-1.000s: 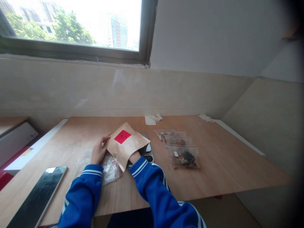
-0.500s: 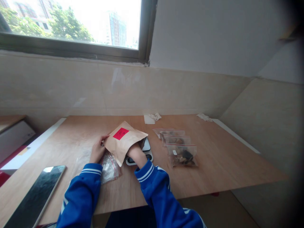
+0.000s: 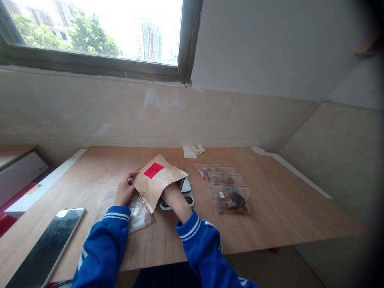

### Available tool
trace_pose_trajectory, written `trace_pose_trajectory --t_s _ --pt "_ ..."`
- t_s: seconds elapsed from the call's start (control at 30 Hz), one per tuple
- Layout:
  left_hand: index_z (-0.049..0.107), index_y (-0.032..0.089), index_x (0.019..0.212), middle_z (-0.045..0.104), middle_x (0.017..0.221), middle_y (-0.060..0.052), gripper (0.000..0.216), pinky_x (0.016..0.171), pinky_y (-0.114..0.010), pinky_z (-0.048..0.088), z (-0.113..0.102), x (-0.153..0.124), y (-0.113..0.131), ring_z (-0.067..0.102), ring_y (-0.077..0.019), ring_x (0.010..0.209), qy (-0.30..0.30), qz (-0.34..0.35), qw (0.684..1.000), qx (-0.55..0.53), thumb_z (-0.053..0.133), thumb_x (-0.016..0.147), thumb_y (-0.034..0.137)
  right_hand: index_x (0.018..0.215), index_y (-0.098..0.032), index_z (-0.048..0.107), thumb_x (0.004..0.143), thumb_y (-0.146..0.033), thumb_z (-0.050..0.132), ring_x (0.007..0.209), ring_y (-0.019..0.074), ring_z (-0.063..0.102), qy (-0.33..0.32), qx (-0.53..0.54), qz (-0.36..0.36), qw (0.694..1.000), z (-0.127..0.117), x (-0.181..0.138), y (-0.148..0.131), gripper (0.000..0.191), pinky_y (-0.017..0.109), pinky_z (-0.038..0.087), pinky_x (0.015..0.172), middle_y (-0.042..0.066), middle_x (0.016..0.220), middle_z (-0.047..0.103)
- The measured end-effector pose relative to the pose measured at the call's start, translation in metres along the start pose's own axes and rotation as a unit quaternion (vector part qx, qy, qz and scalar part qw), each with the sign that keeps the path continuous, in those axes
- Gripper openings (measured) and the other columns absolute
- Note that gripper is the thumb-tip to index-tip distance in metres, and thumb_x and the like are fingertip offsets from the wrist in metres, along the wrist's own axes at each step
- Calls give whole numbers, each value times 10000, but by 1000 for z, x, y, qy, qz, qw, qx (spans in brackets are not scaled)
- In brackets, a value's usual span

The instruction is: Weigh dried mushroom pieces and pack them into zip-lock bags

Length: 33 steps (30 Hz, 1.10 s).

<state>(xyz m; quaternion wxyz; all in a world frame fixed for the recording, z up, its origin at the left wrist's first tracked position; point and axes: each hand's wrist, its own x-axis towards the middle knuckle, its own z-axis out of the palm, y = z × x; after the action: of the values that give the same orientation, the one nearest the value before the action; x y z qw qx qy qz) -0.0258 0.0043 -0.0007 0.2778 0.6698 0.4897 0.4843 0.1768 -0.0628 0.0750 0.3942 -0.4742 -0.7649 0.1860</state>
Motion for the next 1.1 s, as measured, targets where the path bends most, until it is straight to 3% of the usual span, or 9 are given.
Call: trace_pose_trajectory --t_s 0.13,0.23,0.37,0.53,0.67,0.73,0.83,1.1 --pt "598 167 1091 660 1091 -85 419 894 -358 472 0 0 2 604 -236 1027 -2 -8 1000 -6 604 693 299 1189 -225 596 853 -176 575 1163 244 563 -18 -2 -12 1000 -24 -26 -7 341 370 444 1016 89 1167 635" --pt "597 169 1093 667 1091 -86 425 893 -366 477 0 0 3 611 -242 1019 -3 -13 1000 -2 589 688 300 1047 -214 628 844 -225 613 1081 232 590 10 -7 -14 1000 -35 -45 -6 204 365 494 920 83 1133 606" --pt "600 180 1086 671 1099 -88 421 915 -384 467 0 0 6 603 -251 1045 0 -17 1000 20 577 683 301 882 -214 610 849 -265 619 1051 192 588 99 20 -39 994 -35 -65 -1 62 328 492 912 62 1088 582" --pt "600 180 1101 666 1119 -90 422 937 -383 450 -1 -2 8 595 -254 1067 3 -6 999 51 563 699 305 882 -219 594 871 -278 594 1113 194 571 225 52 -45 972 -30 -81 0 60 355 471 961 75 1125 587" --pt "583 178 1134 672 1100 -92 444 901 -393 468 -1 0 0 618 -264 1014 4 -18 996 92 531 719 327 903 -202 588 873 -336 579 1101 222 566 332 75 11 940 -27 -83 15 137 402 476 933 102 1113 582" --pt "584 175 1121 683 1057 -94 440 880 -402 477 0 2 -6 630 -274 983 12 -25 993 113 516 717 336 922 -189 582 883 -363 552 1024 215 585 351 92 50 930 -24 -80 28 181 393 497 876 99 1055 582" --pt "589 166 1106 686 1040 -100 438 884 -420 476 1 4 -13 630 -290 988 29 -28 991 128 504 723 363 937 -181 582 882 -385 543 950 200 585 320 72 83 941 -18 -70 47 214 371 503 845 87 1004 566" --pt "579 145 1137 671 1093 -129 471 902 -423 471 0 4 -18 624 -298 1018 23 -23 992 123 508 752 407 1126 -172 574 901 -298 509 1075 219 558 136 -55 68 987 -13 -32 72 266 364 475 908 116 1157 510"
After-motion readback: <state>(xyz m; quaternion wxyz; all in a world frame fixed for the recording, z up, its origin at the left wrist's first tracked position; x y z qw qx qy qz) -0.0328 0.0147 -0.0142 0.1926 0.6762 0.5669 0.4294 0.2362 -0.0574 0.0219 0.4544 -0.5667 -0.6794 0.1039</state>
